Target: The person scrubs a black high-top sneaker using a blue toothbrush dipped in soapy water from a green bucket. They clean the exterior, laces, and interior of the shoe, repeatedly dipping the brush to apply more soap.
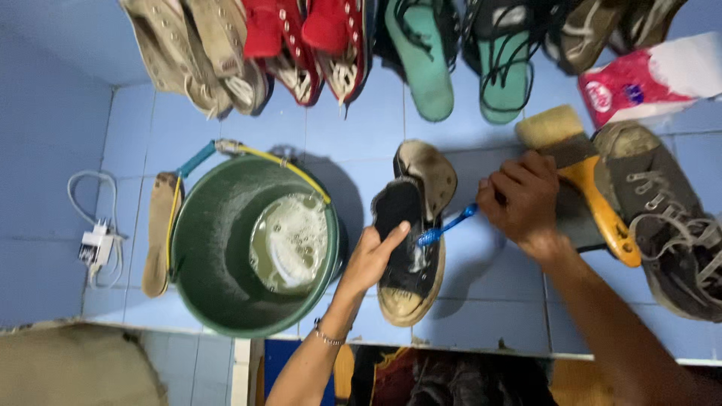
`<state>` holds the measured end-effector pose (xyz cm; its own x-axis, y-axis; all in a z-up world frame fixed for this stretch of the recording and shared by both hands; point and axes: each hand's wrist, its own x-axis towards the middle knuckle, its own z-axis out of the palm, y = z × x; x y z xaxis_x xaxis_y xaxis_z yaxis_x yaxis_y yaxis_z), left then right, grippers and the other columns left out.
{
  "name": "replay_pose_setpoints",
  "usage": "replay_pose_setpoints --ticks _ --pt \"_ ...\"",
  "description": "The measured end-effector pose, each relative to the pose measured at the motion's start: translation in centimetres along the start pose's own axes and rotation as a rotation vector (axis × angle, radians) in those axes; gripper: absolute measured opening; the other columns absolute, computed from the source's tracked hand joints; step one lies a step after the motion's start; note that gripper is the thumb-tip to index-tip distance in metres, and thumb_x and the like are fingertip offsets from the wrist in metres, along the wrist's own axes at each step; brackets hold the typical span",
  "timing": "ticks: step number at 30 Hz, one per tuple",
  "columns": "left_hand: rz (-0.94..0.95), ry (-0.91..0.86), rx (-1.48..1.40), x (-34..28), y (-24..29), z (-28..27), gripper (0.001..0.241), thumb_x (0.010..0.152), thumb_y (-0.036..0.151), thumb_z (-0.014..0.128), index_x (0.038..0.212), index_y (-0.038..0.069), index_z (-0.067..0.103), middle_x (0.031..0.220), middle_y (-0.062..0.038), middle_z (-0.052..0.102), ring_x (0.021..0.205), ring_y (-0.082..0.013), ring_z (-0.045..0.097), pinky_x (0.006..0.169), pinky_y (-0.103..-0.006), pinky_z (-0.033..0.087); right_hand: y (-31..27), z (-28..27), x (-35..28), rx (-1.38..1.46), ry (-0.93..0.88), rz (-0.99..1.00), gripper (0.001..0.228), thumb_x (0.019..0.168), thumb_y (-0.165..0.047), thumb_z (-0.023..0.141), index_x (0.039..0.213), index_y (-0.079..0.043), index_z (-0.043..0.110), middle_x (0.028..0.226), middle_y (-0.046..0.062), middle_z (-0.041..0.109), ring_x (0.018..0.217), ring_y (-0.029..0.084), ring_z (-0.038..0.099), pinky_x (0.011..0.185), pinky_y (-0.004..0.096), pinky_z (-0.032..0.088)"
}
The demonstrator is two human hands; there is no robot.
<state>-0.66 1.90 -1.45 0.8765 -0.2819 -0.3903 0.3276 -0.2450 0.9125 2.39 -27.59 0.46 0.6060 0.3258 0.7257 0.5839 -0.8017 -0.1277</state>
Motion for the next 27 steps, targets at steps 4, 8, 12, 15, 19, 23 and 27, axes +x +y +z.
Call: replay_pose_setpoints --ticks 4,8,12,15,19,23,27 --pt "0.013 -0.014 0.007 0.6 -0.1 0.5 0.043 0.101 0.039 0.068 0.079 0.002 0.074 0.069 -0.008 0.065 0.072 -0.0207 0.058 0.071 -0.0364 0.051 -1.3 -0.3 0.6 -0.056 0.083 -0.051 0.029 0.085 -0.015 0.064 0.059 -0.020 0.054 0.063 0.003 0.048 0.064 0.027 0.050 0.066 0.042 0.037" --pt "-0.024 -0.037 0.045 0.6 1.4 0.7 0.049 0.101 0.046 0.064 0.079 0.002 0.072 0.072 -0.008 0.061 0.074 -0.0270 0.057 0.072 -0.0416 0.047 -0.5 -1.5 2.0 0.124 -0.101 -0.004 0.017 0.065 -0.022 0.065 0.052 -0.028 0.058 0.053 -0.003 0.053 0.050 0.027 0.054 0.055 0.043 0.040" --pt "-0.037 -0.014 -0.023 0.5 -2.0 0.2 0.041 0.101 0.039 0.067 0.088 0.001 0.076 0.079 -0.008 0.068 0.080 -0.0204 0.060 0.076 -0.0352 0.052 -1.4 -0.4 1.1 -0.131 0.070 0.032 0.031 0.081 -0.016 0.070 0.057 -0.013 0.050 0.058 0.008 0.045 0.061 0.031 0.052 0.063 0.046 0.040" --pt "-0.167 0.036 0.060 -0.5 0.5 0.3 0.065 0.095 0.057 0.071 0.100 -0.008 0.073 0.092 -0.024 0.071 0.094 -0.0337 0.066 0.088 -0.0496 0.048 -0.9 0.4 0.4 -0.031 0.069 0.008 0.029 0.088 -0.027 0.063 0.061 -0.021 0.054 0.065 0.002 0.049 0.067 0.027 0.053 0.069 0.042 0.041" --pt "-0.024 0.020 -0.171 -1.3 4.2 2.3 0.039 0.095 0.039 0.072 0.105 0.001 0.077 0.095 -0.011 0.071 0.096 -0.0209 0.063 0.091 -0.0398 0.052 -0.1 0.2 0.4 -0.030 0.088 0.037 0.035 0.093 -0.024 0.062 0.061 -0.019 0.051 0.063 0.002 0.046 0.066 0.027 0.051 0.070 0.043 0.040" --pt "-0.055 0.037 -0.183 -2.7 5.9 2.5 0.057 0.087 0.042 0.076 0.115 -0.007 0.072 0.106 -0.022 0.070 0.105 -0.0275 0.062 0.100 -0.0485 0.046 -1.1 0.2 0.7 -0.033 0.118 0.020 0.036 0.089 -0.018 0.060 0.056 -0.018 0.048 0.062 0.001 0.046 0.064 0.025 0.050 0.069 0.040 0.039" --pt "-0.004 -0.010 -0.173 -2.7 3.8 1.7 0.035 0.086 0.033 0.075 0.106 0.004 0.076 0.100 -0.010 0.069 0.100 -0.0226 0.061 0.093 -0.0391 0.050 -0.8 0.3 1.2 0.058 0.120 0.037 0.040 0.093 -0.020 0.060 0.057 -0.016 0.044 0.060 0.004 0.042 0.060 0.029 0.048 0.066 0.042 0.038"
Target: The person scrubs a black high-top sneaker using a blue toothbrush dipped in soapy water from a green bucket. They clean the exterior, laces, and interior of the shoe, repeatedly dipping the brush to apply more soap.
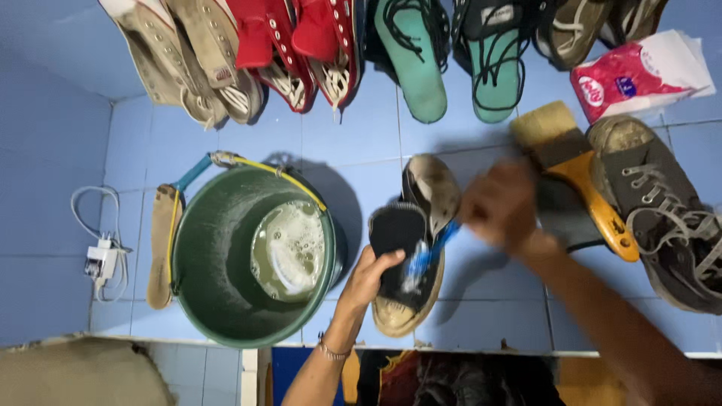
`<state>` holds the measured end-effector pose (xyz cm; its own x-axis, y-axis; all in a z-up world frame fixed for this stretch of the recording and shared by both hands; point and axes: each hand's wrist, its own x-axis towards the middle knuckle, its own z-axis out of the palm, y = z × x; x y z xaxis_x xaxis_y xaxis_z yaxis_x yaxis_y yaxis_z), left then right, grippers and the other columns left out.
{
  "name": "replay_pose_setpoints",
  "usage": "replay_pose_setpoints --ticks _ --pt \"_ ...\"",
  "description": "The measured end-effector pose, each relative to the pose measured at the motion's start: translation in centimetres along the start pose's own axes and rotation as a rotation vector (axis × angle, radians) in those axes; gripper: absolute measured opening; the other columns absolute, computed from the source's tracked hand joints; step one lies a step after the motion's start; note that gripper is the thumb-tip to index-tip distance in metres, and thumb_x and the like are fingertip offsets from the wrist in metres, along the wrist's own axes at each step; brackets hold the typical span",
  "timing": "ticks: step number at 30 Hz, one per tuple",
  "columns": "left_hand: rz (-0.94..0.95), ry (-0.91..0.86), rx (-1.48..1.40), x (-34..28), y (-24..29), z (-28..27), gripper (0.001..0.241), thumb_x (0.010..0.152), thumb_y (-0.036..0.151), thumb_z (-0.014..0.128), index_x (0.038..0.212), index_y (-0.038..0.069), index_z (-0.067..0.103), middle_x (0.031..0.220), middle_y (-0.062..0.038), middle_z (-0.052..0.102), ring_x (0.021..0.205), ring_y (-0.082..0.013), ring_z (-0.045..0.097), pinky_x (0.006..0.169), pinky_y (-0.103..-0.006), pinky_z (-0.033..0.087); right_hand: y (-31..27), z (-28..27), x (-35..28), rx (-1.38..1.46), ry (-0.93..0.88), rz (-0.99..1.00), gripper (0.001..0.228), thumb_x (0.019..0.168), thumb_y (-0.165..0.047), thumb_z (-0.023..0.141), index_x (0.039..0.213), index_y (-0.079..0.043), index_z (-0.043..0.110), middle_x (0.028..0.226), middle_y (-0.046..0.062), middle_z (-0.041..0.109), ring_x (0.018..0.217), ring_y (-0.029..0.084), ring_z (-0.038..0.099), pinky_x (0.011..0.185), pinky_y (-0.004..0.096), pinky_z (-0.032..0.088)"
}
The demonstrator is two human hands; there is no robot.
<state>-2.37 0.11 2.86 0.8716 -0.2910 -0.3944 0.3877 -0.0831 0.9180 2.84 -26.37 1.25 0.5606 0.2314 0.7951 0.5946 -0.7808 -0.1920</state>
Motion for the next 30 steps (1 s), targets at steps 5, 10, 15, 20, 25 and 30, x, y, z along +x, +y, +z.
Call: replay_pose_setpoints --ticks 5,10,15,20,25,30 --pt "0.011 0.017 0.046 0.7 -1.2 -0.7 0.040 0.084 0.033 0.076 0.111 0.003 0.078 0.101 -0.013 0.072 0.098 -0.0223 0.062 0.092 -0.0416 0.050 0.0 -0.4 0.4 -0.050 0.021 0.118 0.045 0.100 -0.019 0.055 0.057 -0.016 0.044 0.060 0.002 0.041 0.064 0.025 0.046 0.069 0.039 0.035" --pt "0.157 -0.062 0.081 -0.5 0.5 0.2 0.021 0.088 0.019 0.069 0.094 0.001 0.078 0.087 -0.010 0.070 0.090 -0.0191 0.060 0.085 -0.0406 0.053 -1.0 -0.8 -0.1 -0.120 0.055 0.105 0.037 0.089 -0.015 0.063 0.057 -0.014 0.046 0.060 0.003 0.042 0.061 0.027 0.047 0.068 0.040 0.035" --pt "0.155 -0.106 0.090 -0.1 -4.9 -0.9 0.021 0.090 0.019 0.072 0.092 -0.001 0.079 0.084 -0.012 0.072 0.085 -0.0222 0.063 0.081 -0.0444 0.052 -1.5 -1.1 -1.2 -0.166 0.058 0.117 0.039 0.087 -0.014 0.064 0.054 -0.016 0.042 0.056 0.002 0.041 0.057 0.025 0.045 0.067 0.039 0.036" --pt "0.239 -0.173 0.215 -1.9 -0.7 -0.1 0.040 0.105 0.036 0.055 0.075 0.018 0.035 0.067 0.007 0.032 0.060 -0.0071 0.031 0.057 -0.0306 0.025 -3.6 -2.7 -0.3 -0.124 -0.022 0.118 0.039 0.091 -0.006 0.065 0.060 -0.010 0.043 0.059 0.006 0.040 0.059 0.029 0.039 0.065 0.046 0.026" --pt "0.259 -0.031 0.116 -1.7 -2.6 0.3 0.035 0.103 0.038 0.056 0.108 0.006 0.068 0.092 0.002 0.063 0.088 -0.0102 0.056 0.077 -0.0316 0.046 -1.1 -3.6 -0.7 -0.097 -0.057 0.338 0.048 0.109 -0.012 0.058 0.065 -0.006 0.042 0.063 0.014 0.044 0.061 0.038 0.042 0.066 0.052 0.029" --pt "0.261 0.181 -0.011 -0.1 -5.4 0.3 0.045 0.102 0.040 0.054 0.117 0.003 0.074 0.110 -0.003 0.073 0.103 -0.0117 0.062 0.091 -0.0313 0.051 -2.8 -4.7 0.3 0.037 -0.071 0.310 0.043 0.103 -0.005 0.060 0.065 -0.006 0.040 0.062 0.011 0.039 0.061 0.032 0.037 0.066 0.049 0.026"
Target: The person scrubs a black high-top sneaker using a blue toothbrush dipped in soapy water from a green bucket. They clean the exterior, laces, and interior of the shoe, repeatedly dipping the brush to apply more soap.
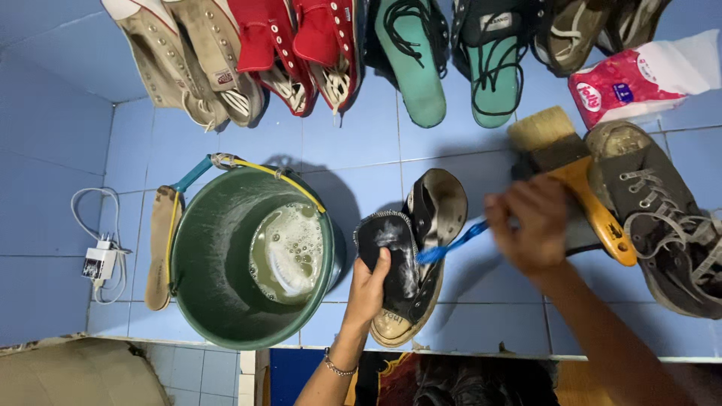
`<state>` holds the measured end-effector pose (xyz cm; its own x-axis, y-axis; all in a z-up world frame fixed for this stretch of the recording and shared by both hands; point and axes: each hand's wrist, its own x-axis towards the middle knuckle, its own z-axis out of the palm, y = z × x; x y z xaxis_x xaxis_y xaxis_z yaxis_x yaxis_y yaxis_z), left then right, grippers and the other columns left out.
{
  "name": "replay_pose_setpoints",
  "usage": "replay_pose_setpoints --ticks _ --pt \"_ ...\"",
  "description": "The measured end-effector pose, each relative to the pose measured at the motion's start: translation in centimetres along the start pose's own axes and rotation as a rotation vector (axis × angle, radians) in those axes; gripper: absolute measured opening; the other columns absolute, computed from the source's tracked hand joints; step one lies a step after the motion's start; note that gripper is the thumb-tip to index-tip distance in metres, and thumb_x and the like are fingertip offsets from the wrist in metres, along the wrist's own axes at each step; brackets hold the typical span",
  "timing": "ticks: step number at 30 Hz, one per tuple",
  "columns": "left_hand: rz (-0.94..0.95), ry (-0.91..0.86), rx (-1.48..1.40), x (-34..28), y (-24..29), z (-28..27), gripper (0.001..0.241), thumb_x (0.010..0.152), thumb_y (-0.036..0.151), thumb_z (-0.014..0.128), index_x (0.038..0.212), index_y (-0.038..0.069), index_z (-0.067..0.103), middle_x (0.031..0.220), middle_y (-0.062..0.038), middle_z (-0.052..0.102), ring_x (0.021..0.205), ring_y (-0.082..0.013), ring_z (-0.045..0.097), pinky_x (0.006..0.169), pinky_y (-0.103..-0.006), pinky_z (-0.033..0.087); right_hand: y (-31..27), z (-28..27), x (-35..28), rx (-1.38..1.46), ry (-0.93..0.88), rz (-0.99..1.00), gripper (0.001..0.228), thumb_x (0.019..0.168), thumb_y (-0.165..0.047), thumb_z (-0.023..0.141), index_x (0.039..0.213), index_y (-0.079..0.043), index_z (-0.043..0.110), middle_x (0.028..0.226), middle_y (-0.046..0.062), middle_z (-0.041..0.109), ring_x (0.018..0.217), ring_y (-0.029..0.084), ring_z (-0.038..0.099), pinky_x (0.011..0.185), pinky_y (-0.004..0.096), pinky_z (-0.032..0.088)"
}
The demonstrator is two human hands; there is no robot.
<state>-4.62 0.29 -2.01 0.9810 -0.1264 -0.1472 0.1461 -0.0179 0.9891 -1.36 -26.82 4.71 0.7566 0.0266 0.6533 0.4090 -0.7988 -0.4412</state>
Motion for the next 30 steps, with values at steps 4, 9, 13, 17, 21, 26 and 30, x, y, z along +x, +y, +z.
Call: replay_pose_setpoints --ticks 4,9,13,17,21,26,30 --pt "-0.060 0.020 -0.081 -0.1 2.5 0.8 0.046 0.099 0.040 0.058 0.118 0.001 0.073 0.110 -0.006 0.075 0.103 -0.0158 0.068 0.087 -0.0333 0.057 -0.7 1.1 -1.1 -0.071 -0.029 -0.244 0.034 0.091 -0.006 0.067 0.066 -0.010 0.045 0.066 0.005 0.040 0.063 0.028 0.040 0.064 0.044 0.027" --pt "-0.119 0.085 -0.020 -0.4 3.4 1.6 0.045 0.097 0.041 0.060 0.103 0.001 0.079 0.096 -0.002 0.075 0.091 -0.0103 0.065 0.075 -0.0292 0.055 -1.9 -0.3 -0.5 -0.192 0.148 -0.297 0.037 0.092 -0.007 0.065 0.063 -0.013 0.044 0.061 0.003 0.049 0.061 0.024 0.041 0.068 0.042 0.029" --pt "-0.254 0.134 -0.025 -0.5 6.6 2.7 0.045 0.095 0.040 0.059 0.104 0.000 0.079 0.093 -0.009 0.079 0.087 -0.0162 0.072 0.073 -0.0326 0.060 -1.4 -0.5 -0.3 -0.225 0.081 -0.382 0.035 0.093 -0.017 0.063 0.064 -0.016 0.044 0.063 0.000 0.043 0.062 0.022 0.043 0.067 0.038 0.031" --pt "-0.263 0.097 -0.131 -0.5 8.1 3.7 0.049 0.093 0.040 0.059 0.099 -0.005 0.077 0.082 -0.019 0.082 0.072 -0.0272 0.079 0.067 -0.0397 0.067 -1.9 -0.6 -1.2 -0.227 0.046 -0.466 0.033 0.092 -0.020 0.063 0.064 -0.016 0.044 0.066 0.001 0.052 0.063 0.021 0.043 0.068 0.038 0.030" --pt "-0.277 0.187 -0.125 -0.5 7.7 3.7 0.048 0.092 0.039 0.062 0.115 0.000 0.077 0.105 -0.010 0.079 0.098 -0.0193 0.073 0.082 -0.0345 0.060 -0.3 -0.7 -1.0 -0.307 0.174 -0.352 0.037 0.093 -0.018 0.065 0.066 -0.016 0.040 0.064 0.001 0.041 0.068 0.024 0.041 0.073 0.040 0.030" --pt "-0.233 0.138 -0.079 -0.8 7.6 3.6 0.046 0.095 0.040 0.059 0.101 -0.001 0.080 0.094 -0.009 0.080 0.089 -0.0174 0.074 0.076 -0.0326 0.061 -0.8 -1.4 -0.2 -0.267 0.154 -0.359 0.035 0.096 -0.015 0.062 0.066 -0.015 0.044 0.063 0.001 0.044 0.065 0.022 0.042 0.073 0.040 0.029" --pt "-0.175 0.005 -0.181 -0.5 5.6 3.1 0.053 0.095 0.043 0.056 0.109 -0.003 0.076 0.092 -0.019 0.082 0.084 -0.0266 0.079 0.078 -0.0393 0.067 -0.8 0.6 -4.4 -0.238 0.044 -0.400 0.037 0.089 -0.017 0.075 0.064 -0.012 0.049 0.065 0.003 0.046 0.066 0.023 0.045 0.065 0.040 0.030"
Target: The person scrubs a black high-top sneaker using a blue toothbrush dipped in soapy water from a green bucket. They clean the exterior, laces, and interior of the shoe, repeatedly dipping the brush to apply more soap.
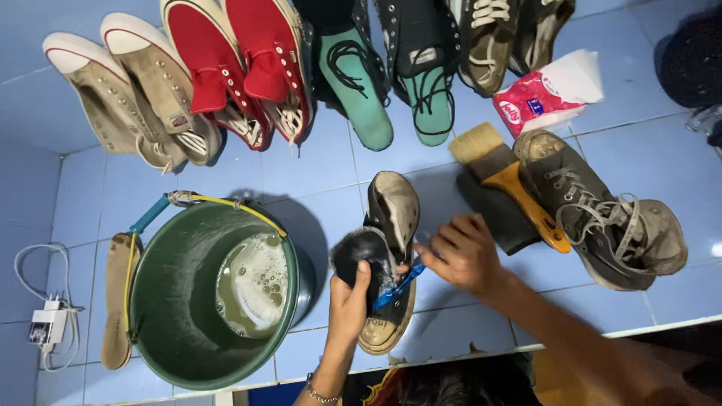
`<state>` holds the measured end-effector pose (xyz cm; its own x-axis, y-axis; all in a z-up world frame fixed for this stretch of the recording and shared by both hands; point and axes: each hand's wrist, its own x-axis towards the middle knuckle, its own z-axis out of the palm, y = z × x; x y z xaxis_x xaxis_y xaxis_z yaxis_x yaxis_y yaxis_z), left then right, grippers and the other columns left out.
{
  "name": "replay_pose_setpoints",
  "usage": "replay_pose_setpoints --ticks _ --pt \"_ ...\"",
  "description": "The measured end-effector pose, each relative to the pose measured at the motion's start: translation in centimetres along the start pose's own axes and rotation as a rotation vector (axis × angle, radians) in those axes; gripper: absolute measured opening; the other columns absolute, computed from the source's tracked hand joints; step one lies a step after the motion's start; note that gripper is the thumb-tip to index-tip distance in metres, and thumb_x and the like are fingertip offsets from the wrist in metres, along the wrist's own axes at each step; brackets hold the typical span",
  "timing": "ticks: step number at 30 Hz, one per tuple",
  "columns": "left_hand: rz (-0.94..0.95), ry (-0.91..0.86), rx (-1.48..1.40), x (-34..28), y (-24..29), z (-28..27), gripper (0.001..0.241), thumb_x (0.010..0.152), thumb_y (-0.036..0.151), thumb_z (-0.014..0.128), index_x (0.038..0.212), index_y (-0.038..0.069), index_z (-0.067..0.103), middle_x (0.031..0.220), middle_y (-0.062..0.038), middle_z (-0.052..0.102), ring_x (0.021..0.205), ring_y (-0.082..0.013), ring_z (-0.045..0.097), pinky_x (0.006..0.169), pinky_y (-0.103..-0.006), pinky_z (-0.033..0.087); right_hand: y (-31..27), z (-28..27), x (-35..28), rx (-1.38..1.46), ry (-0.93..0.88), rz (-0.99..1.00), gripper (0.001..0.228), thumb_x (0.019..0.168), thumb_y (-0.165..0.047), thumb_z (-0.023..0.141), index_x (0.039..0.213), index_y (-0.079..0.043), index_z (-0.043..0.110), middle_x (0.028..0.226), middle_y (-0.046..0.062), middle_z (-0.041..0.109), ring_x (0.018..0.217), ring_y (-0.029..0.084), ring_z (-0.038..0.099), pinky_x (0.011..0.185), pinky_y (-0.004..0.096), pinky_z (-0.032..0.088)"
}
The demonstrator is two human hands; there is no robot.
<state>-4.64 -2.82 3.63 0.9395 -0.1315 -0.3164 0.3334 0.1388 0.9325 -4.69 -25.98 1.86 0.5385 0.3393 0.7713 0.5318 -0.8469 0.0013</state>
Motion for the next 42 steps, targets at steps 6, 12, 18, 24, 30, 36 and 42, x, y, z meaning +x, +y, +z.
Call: replay_pose_setpoints --ticks 6,12,18,24,30,36,42 --pt "0.405 -0.296 0.917 1.2 -1.9 -5.1 0.050 0.089 0.058 0.067 0.100 0.010 0.074 0.072 -0.014 0.061 0.089 -0.0302 0.059 0.083 -0.0384 0.048 -2.5 0.2 -8.4 0.444 -0.381 0.775 0.038 0.096 -0.047 0.045 0.086 -0.011 0.051 0.067 0.009 0.052 0.060 0.034 0.051 0.060 0.049 0.034" --pt "0.896 -0.470 0.894 0.7 5.8 -1.6 0.031 0.097 0.028 0.060 0.106 0.001 0.072 0.109 -0.015 0.077 0.104 -0.0269 0.072 0.127 -0.0651 0.013 -8.0 -1.0 -5.2 0.659 -0.420 0.817 0.066 0.061 -0.051 0.098 0.082 -0.016 0.045 0.083 0.000 0.061 0.074 0.020 0.056 0.073 0.034 0.046" --pt "1.053 -0.545 1.357 0.2 4.0 -0.7 0.066 0.059 -0.006 0.058 0.124 -0.004 0.061 0.061 -0.011 0.059 0.067 -0.0290 0.066 0.127 -0.0622 0.022 -8.1 -0.2 -4.4 0.572 -0.426 0.906 0.080 0.058 -0.032 0.092 0.121 -0.006 0.050 0.095 0.012 0.071 0.083 0.030 0.071 0.078 0.040 0.055" --pt "1.035 -0.474 1.362 -3.0 2.0 3.3 0.052 0.072 -0.017 0.052 0.118 0.004 0.061 0.051 -0.002 0.057 0.047 -0.0227 0.055 0.122 -0.0527 0.040 -1.8 -2.6 -5.0 0.687 -0.438 0.929 0.050 0.056 -0.009 0.082 0.101 -0.014 0.061 0.078 -0.001 0.063 0.064 0.020 0.060 0.065 0.035 0.049" --pt "0.457 -0.509 1.243 -3.0 6.3 8.2 0.036 0.097 0.039 0.061 0.109 0.008 0.073 0.074 -0.021 0.075 0.070 -0.0446 0.074 0.062 -0.0560 0.058 3.1 -4.8 -1.4 0.941 -0.625 0.807 0.056 0.060 -0.023 0.094 0.096 -0.007 0.053 0.089 0.019 0.073 0.091 0.046 0.073 0.076 0.060 0.053" --pt "-0.713 -0.487 0.994 -2.3 7.5 10.6 0.107 0.077 0.085 0.040 0.150 0.008 0.053 0.156 -0.025 0.046 0.150 -0.0441 0.034 0.128 -0.0575 0.013 5.0 -3.9 -0.1 1.090 -0.794 0.705 0.046 0.072 -0.027 0.089 0.088 -0.013 0.049 0.080 0.017 0.076 0.082 0.045 0.075 0.074 0.051 0.055" --pt "-0.791 0.217 0.086 -1.7 1.5 8.5 0.039 0.087 0.030 0.061 0.114 0.004 0.072 0.116 -0.013 0.077 0.103 -0.0222 0.070 0.094 -0.0307 0.053 5.2 -4.0 -2.0 1.054 -0.778 0.808 0.044 0.090 -0.033 0.081 0.089 -0.015 0.040 0.079 -0.002 0.042 0.070 0.016 0.039 0.068 0.030 0.037"
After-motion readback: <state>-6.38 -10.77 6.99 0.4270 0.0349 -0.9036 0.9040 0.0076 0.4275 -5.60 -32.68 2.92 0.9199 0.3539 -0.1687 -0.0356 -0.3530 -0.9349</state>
